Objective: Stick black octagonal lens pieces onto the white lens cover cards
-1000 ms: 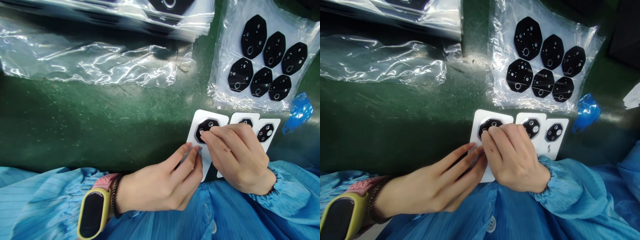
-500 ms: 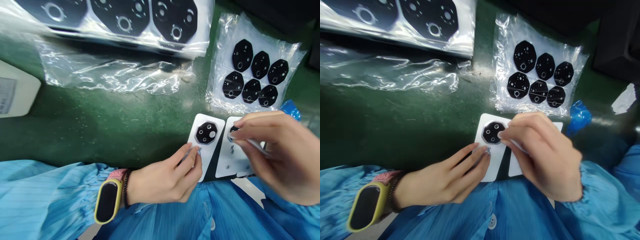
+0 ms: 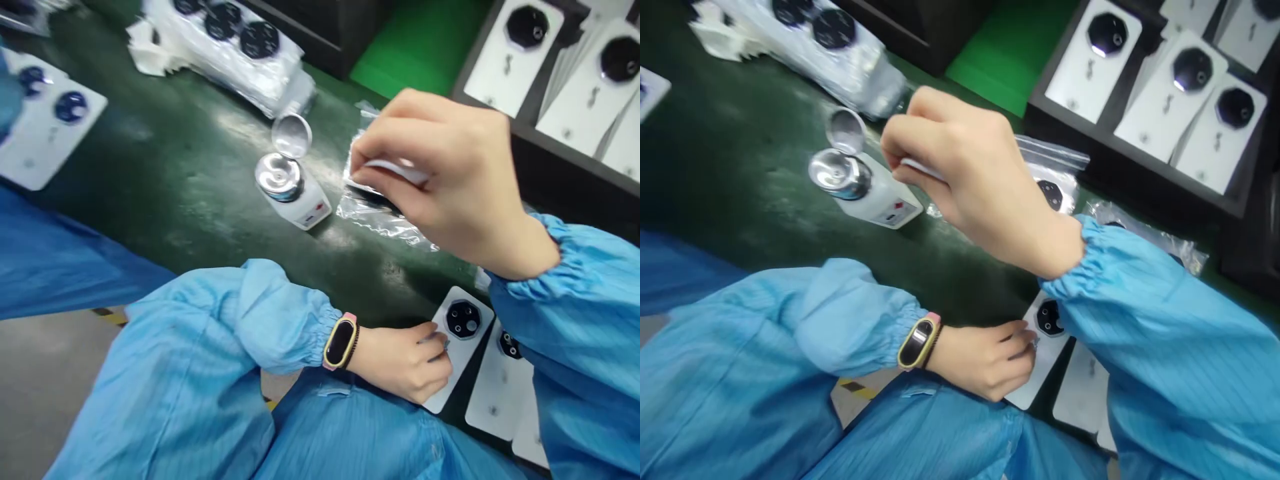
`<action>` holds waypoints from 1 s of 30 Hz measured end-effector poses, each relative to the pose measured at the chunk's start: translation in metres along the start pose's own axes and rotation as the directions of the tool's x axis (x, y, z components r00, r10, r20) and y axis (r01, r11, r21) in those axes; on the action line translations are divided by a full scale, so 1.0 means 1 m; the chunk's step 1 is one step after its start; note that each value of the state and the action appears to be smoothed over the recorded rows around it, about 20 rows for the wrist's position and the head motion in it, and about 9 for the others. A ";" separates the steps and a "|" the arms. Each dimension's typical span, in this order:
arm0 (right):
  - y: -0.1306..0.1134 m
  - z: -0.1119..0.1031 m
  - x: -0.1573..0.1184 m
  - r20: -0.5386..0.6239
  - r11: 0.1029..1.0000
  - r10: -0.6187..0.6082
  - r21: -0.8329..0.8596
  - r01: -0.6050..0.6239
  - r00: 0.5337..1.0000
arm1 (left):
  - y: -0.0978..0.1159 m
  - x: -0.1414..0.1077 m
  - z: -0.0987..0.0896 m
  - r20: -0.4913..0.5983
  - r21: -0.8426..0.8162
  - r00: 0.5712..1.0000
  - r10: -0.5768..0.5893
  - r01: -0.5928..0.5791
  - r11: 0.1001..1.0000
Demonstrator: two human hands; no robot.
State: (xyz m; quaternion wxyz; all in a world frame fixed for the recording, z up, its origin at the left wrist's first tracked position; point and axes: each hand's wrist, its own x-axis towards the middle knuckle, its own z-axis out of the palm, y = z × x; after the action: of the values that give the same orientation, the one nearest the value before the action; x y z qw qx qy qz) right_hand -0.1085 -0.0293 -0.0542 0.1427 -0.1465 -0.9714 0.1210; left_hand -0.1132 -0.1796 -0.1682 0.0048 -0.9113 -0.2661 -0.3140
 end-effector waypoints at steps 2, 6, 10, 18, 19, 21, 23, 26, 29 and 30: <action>-0.011 0.005 0.026 0.043 1.000 -0.029 0.004 0.029 0.999 | 0.001 -0.002 0.001 -0.014 -0.011 1.000 0.004 -0.004 1.000; -0.027 0.015 0.051 0.139 0.997 -0.083 0.006 0.083 0.987 | 0.002 -0.004 0.003 -0.014 -0.039 1.000 0.024 -0.025 0.999; -0.030 0.028 0.054 0.168 0.991 -0.127 -0.025 0.133 0.978 | 0.002 -0.005 0.005 0.001 -0.048 1.000 0.022 -0.022 0.999; -0.029 0.033 0.053 0.211 0.988 -0.121 -0.071 0.139 0.970 | 0.003 -0.005 0.008 0.028 -0.082 1.000 0.005 -0.003 0.997; -0.030 0.032 0.054 0.225 0.988 -0.112 -0.079 0.133 0.968 | 0.003 -0.005 0.008 0.031 -0.084 0.999 0.005 -0.003 0.996; -0.032 0.031 0.055 0.255 0.987 -0.100 -0.095 0.128 0.962 | 0.003 -0.005 0.008 0.036 -0.086 0.999 0.008 -0.005 0.996; -0.034 0.030 0.055 0.268 0.986 -0.096 -0.106 0.129 0.959 | 0.003 -0.005 0.008 0.035 -0.085 0.999 0.012 -0.009 0.996; -0.033 0.031 0.054 0.254 0.986 -0.101 -0.101 0.131 0.962 | 0.004 -0.004 0.008 0.026 -0.075 1.000 0.013 -0.011 0.997; -0.031 0.033 0.052 0.229 0.985 -0.119 -0.092 0.143 0.966 | 0.004 -0.005 0.007 0.013 -0.053 1.000 0.008 -0.007 0.999; -0.030 0.034 0.052 0.225 0.984 -0.126 -0.095 0.151 0.966 | 0.003 -0.005 0.007 0.009 -0.043 1.000 0.008 -0.007 0.999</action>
State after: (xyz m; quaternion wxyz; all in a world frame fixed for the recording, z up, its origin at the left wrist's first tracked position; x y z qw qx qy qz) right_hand -0.1737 -0.0471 -0.0648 0.0351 -0.0717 -0.9942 0.0718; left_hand -0.1112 -0.1837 -0.1763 -0.0150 -0.9137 -0.2559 -0.3153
